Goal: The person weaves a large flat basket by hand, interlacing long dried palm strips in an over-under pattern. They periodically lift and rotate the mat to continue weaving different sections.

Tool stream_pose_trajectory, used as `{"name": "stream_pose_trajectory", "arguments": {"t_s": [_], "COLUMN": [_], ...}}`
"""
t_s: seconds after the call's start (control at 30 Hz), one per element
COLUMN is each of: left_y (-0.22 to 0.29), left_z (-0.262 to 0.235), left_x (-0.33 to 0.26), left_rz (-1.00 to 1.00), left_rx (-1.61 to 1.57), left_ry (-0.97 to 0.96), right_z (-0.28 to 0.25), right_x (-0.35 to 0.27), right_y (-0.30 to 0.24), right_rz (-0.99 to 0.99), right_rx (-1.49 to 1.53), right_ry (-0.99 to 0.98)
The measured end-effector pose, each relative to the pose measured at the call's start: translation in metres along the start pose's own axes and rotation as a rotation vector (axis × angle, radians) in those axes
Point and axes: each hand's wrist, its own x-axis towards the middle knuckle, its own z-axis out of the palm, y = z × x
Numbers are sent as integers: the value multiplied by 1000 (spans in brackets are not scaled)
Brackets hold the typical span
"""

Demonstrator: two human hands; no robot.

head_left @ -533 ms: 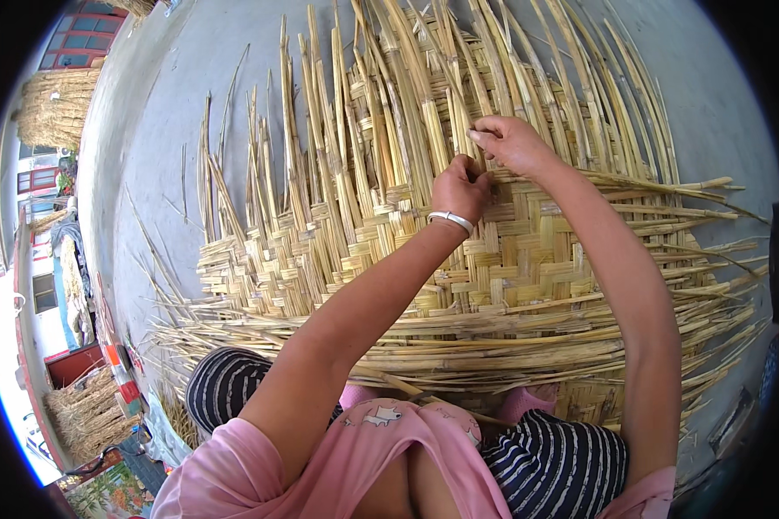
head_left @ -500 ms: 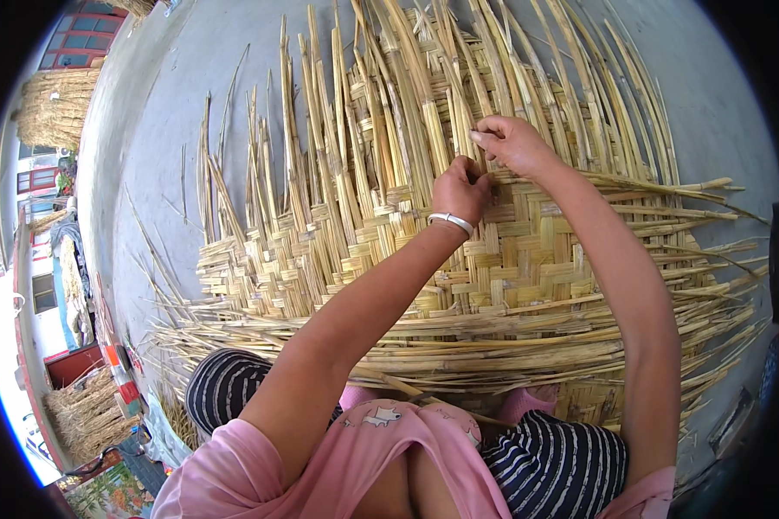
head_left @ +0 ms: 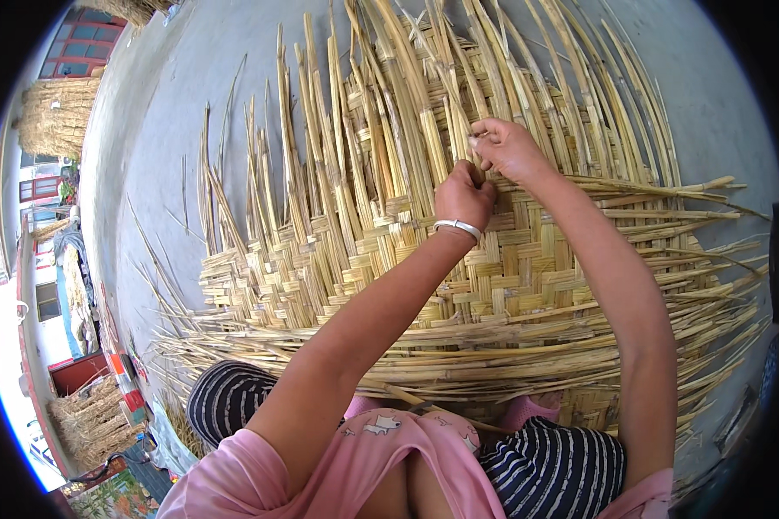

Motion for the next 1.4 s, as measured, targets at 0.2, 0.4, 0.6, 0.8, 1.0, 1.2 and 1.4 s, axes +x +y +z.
{"name": "stream_pose_trajectory", "arguments": {"t_s": [0.2,0.4,0.6,0.8,1.0,1.2,1.4], "left_y": [0,-14,-12,10,36,58,44], "left_z": [-1,-12,-23,-43,-41,-23,-17], "left_x": [0,15,16,15,38,26,19], "left_rz": [-43,-106,154,939,1271,957,993], "left_rx": [-106,-413,42,690,1263,1391,1401], "left_ry": [-63,-314,-237,-101,-465,-866,-781], "right_z": [-13,-24,-17,-32,-29,-32,-30], "right_x": [-6,0,-9,-45,-111,-151,-160], "right_y": [-11,5,-4,8,40,68,87], "right_rz": [193,256,6,-117,59,262,237], "right_rx": [176,175,-87,-267,59,101,158], "right_ry": [-124,-242,-141,175,43,95,122]}}
